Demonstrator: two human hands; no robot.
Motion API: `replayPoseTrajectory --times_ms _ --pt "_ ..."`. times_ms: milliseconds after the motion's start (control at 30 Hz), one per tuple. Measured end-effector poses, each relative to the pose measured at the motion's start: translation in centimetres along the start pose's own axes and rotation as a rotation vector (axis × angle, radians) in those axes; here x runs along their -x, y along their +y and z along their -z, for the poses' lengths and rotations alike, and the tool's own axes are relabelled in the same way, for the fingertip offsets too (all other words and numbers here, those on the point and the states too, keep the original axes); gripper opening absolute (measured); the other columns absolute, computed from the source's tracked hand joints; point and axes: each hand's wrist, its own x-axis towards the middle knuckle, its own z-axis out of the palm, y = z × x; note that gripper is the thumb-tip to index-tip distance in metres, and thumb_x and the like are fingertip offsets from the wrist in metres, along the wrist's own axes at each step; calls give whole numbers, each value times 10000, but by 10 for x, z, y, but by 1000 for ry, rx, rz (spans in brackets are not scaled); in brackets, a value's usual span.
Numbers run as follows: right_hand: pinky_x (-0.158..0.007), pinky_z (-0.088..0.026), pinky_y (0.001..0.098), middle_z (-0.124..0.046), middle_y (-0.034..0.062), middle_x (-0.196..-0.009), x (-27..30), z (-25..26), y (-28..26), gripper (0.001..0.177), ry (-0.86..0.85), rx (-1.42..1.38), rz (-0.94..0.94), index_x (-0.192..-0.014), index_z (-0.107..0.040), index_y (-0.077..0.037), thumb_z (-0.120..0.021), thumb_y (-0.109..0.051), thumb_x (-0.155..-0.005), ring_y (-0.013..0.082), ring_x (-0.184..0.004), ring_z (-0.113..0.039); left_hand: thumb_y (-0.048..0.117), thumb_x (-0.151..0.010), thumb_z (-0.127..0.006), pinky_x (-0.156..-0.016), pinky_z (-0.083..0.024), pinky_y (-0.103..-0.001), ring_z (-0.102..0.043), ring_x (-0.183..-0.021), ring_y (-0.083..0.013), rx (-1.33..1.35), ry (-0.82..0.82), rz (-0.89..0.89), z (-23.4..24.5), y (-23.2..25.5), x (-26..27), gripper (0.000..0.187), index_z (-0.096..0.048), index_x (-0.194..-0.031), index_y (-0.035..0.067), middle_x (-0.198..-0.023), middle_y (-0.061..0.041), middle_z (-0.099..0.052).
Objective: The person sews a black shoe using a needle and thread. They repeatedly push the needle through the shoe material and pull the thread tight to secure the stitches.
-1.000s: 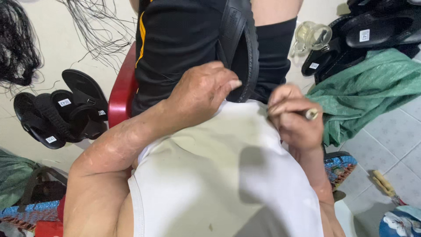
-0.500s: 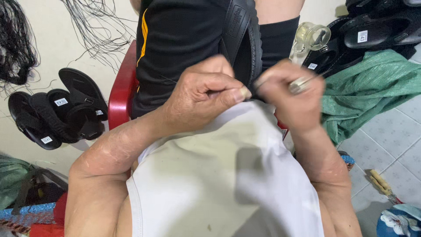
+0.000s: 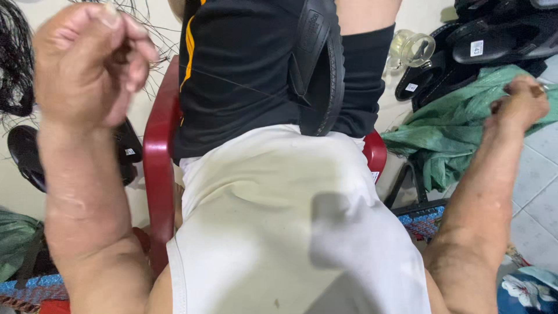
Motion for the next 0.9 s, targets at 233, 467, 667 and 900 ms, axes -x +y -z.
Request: replayPoseTrajectory --times_ms 233,467,667,900 --pt "-519 -367 220 -574 -45 -715 216 -17 -43 96 -722 290 297 -875 -673 -176 -735 -229 -924 43 -578 -481 334 -974 -945 -1186 -317 -712 -387 -1371 -567 -1215 -102 -696 -71 0 15 738 -507 -1420 -58 -1439 -356 -375" --pt "-416 -316 224 -688 318 -1023 301 -37 -34 377 -1636 -797 -458 -1371 -611 -22 -659 -181 -1032 104 -449 -392 247 -1009 -629 -1063 -470 -520 -565 -1207 -377 -428 -605 -680 -130 -27 26 226 -733 -937 60 -1220 -115 -616" --pt "-488 -358 234 -637 216 -976 330 -64 -82 223 -1839 -1026 -502 -994 -684 21 -598 -182 -1029 110 -523 -448 283 -1014 -589 -1109 -552 -375 -626 -742 -153 404 -521 -5 -151 -40 30 264 -649 -889 59 -813 -96 -611" --pt "-406 -402 186 -452 101 -601 334 -79 -68 252 -1690 -913 -382 -663 -441 -82 -511 -90 -905 55 -372 -404 51 -918 -605 -506 -323 -240 -378 -558 -75 336 -422 18 -148 -60 34 235 -604 -695 -22 -602 -34 -417"
